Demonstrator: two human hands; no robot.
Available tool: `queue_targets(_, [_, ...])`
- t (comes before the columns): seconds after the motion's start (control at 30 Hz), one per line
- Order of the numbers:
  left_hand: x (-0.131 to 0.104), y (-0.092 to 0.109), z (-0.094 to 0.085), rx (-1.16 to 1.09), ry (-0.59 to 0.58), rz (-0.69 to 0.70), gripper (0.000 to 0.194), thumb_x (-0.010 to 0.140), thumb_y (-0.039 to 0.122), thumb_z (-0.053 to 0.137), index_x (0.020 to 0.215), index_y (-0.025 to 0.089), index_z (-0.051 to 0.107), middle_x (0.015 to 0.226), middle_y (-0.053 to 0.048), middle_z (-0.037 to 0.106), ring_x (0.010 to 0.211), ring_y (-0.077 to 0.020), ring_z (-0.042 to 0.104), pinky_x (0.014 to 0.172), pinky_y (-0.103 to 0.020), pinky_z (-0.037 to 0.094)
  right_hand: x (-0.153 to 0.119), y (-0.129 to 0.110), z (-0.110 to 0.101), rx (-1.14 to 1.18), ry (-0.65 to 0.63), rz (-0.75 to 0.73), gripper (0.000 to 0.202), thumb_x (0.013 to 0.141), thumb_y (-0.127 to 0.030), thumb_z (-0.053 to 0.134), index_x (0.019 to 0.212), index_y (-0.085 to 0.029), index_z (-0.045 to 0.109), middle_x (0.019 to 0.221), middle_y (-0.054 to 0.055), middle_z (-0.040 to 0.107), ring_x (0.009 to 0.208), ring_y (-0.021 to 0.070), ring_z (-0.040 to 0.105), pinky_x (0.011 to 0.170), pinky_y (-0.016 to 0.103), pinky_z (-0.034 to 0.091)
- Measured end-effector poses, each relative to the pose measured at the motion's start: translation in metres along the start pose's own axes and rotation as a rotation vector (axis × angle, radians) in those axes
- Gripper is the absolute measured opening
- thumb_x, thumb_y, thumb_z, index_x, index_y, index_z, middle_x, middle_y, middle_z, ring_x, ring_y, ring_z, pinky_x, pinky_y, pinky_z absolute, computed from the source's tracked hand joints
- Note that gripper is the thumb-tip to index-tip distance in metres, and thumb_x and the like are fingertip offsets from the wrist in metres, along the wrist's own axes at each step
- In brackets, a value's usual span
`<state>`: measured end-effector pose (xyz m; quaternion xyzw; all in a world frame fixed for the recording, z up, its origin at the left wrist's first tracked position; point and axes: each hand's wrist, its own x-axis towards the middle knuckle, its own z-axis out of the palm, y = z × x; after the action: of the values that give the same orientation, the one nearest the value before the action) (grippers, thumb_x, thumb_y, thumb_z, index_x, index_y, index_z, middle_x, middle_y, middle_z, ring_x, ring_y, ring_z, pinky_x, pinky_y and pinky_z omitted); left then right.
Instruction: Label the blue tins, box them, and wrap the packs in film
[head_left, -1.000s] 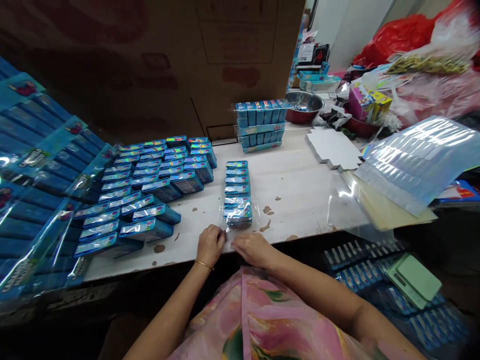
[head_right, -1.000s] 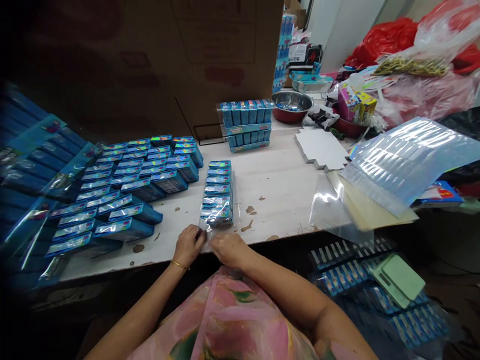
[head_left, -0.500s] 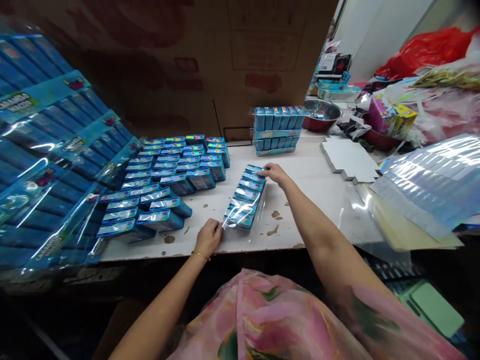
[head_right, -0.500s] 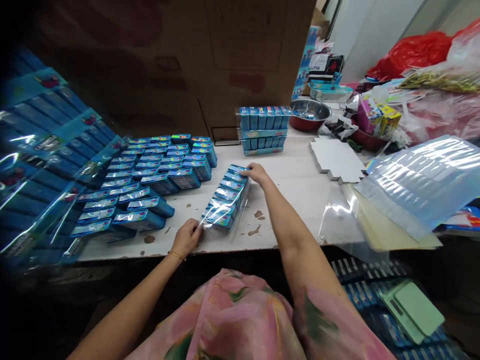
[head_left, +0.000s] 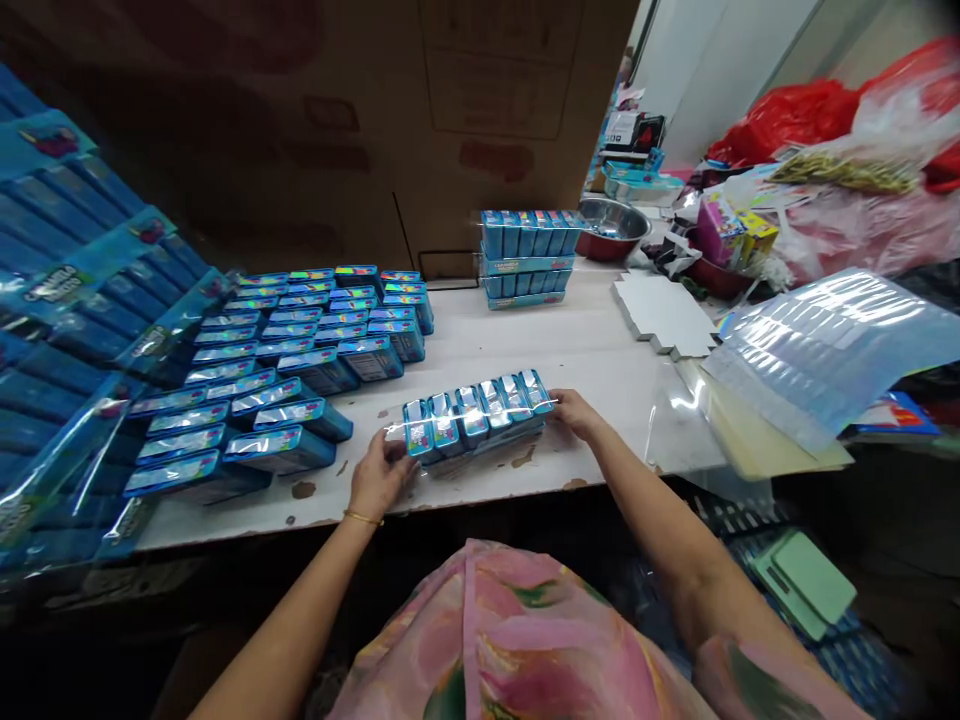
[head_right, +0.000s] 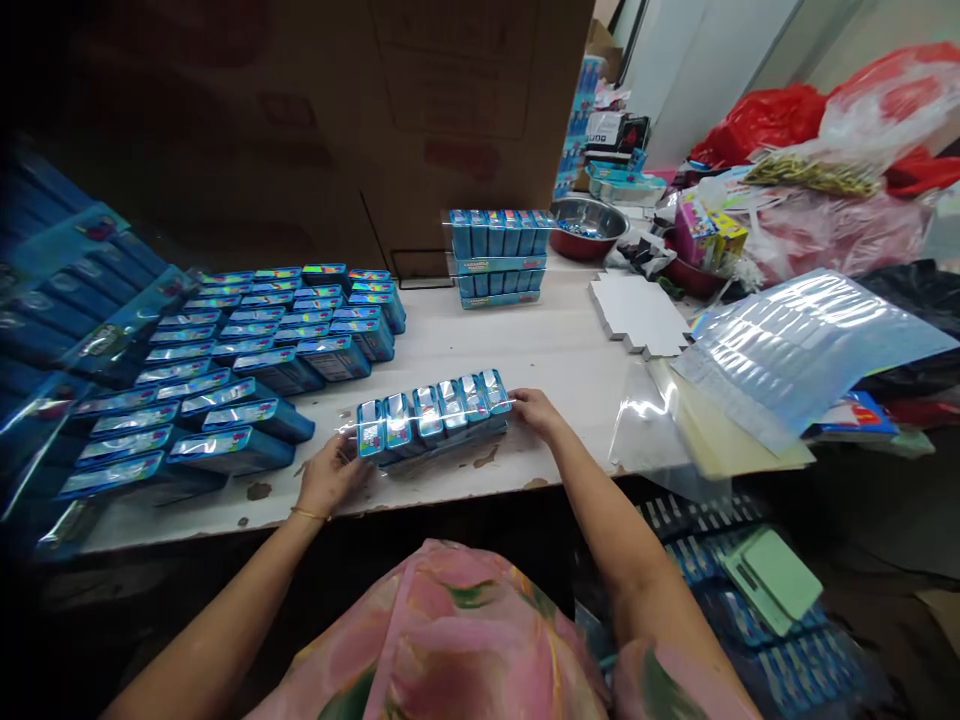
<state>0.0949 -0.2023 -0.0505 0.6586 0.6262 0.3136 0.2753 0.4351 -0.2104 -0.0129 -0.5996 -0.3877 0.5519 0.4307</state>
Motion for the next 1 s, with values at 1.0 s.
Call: queue_targets(1.0, [-0.014,0.041,-0.044,-0.679,-0.146,-0.382,0.04,0.06,0.053,0.06,0.071,0.014,0.062,0.069,-0.004,0.061,0.061,-0.0121,0.052,0.056,-0.023,0.038,-0.005,-0.042,-0.003,-0.118,0.011,-0.056,0.032,0.061,-0.045,0.062,0.063,-0.013,0.062,0.058,0.002,0.059,0.052,0.0087,0.05,0.054,0.022,0.037])
